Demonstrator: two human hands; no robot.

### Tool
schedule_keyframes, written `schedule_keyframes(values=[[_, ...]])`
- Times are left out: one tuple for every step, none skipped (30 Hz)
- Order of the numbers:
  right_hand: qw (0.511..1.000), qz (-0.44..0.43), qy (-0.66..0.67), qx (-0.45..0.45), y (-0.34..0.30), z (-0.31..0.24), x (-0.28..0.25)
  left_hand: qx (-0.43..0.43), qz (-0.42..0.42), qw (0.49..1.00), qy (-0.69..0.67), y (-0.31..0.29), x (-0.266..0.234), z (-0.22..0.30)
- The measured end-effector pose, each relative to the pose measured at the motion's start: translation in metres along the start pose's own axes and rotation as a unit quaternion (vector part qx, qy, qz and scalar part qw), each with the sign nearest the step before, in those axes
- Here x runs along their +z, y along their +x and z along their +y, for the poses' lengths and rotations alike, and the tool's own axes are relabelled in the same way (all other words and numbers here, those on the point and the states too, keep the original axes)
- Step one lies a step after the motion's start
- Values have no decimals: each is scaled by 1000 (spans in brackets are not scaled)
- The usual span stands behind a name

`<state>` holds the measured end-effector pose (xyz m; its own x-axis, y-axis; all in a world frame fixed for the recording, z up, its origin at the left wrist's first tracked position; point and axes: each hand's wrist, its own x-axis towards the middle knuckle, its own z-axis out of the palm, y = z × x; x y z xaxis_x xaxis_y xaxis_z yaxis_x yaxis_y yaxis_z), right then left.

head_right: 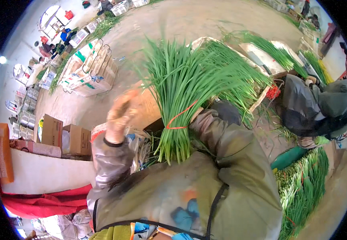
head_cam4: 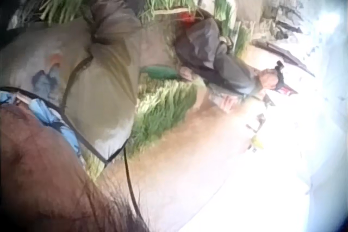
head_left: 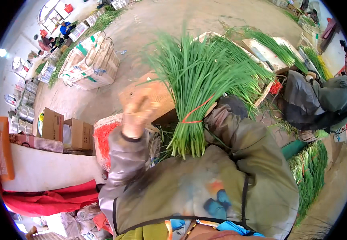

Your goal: The person sorts through bunches of scallions, removing debris and dead leaves by hand while transferring them into different piles.

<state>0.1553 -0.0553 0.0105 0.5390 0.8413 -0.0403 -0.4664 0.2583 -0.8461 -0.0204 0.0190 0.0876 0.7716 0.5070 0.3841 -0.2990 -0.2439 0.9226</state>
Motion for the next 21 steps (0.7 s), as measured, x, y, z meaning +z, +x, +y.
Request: schedule_keyframes(values=[[1000, -6, 9, 9, -2, 3, 4, -47, 56, 997, 6, -12, -23, -13], [1000, -8, 18, 14, -2, 6, 7, -51, 56, 997, 7, -24, -41, -45], [999, -18, 23, 23, -3, 11, 14, -137, 53, 988, 42, -43, -61, -84], [999, -16, 29, 26, -1, 13, 14, -220, 36, 972, 75, -39, -61, -91], [999, -13, 37, 28, -2, 15, 13, -222, 31, 972, 76, -38, -54, -100], [999, -9, 40, 30, 0, 18, 12, -191, -24, 978, -78, -24, -19, -89], [998, -11, 46, 35, 1, 19, 13, -155, -73, 958, -228, -18, 7, -83], [998, -17, 45, 42, 2, 20, 15, -172, -58, 941, -284, -18, 15, -94], [998, -22, 44, 48, 7, 21, 13, -187, -44, 920, -342, -18, 17, -112], [998, -24, 35, 54, 12, 22, 7, -199, -3, 882, -426, -15, 21, -126], [997, -29, 16, 62, 25, 17, 1, -199, -4, 882, -427, -12, 23, -126], [997, -42, 1, 71, 28, 14, -9, -201, -37, 856, -475, -11, 23, -125], [995, -50, -32, 78, 34, 10, -19, -198, -74, 825, -524, -6, 24, -127], [991, -67, -75, 90, 39, 5, -32, -176, -81, 856, -479, -6, 25, -125], [982, -90, -130, 103, 44, -5, -50, -174, -79, 856, -481, -6, 27, -121], [965, -117, -203, 121, 46, -15, -70, -178, -52, 861, -473, -5, 31, -113], [934, -147, -291, 143, 46, -29, -93, -187, -29, 866, -463, -3, 35, -102], [886, -185, -390, 170, 42, -44, -110, -155, -22, 894, -420, -2, 36, -96], [830, -232, -471, 189, 34, -59, -121, -123, -10, 920, -373, -3, 36, -88], [805, -278, -493, 177, 17, -86, -114, -162, 10, 903, -399, -2, 33, -87], [781, -321, -512, 160, -1, -113, -107, -201, 28, 884, -422, 0, 29, -85]])
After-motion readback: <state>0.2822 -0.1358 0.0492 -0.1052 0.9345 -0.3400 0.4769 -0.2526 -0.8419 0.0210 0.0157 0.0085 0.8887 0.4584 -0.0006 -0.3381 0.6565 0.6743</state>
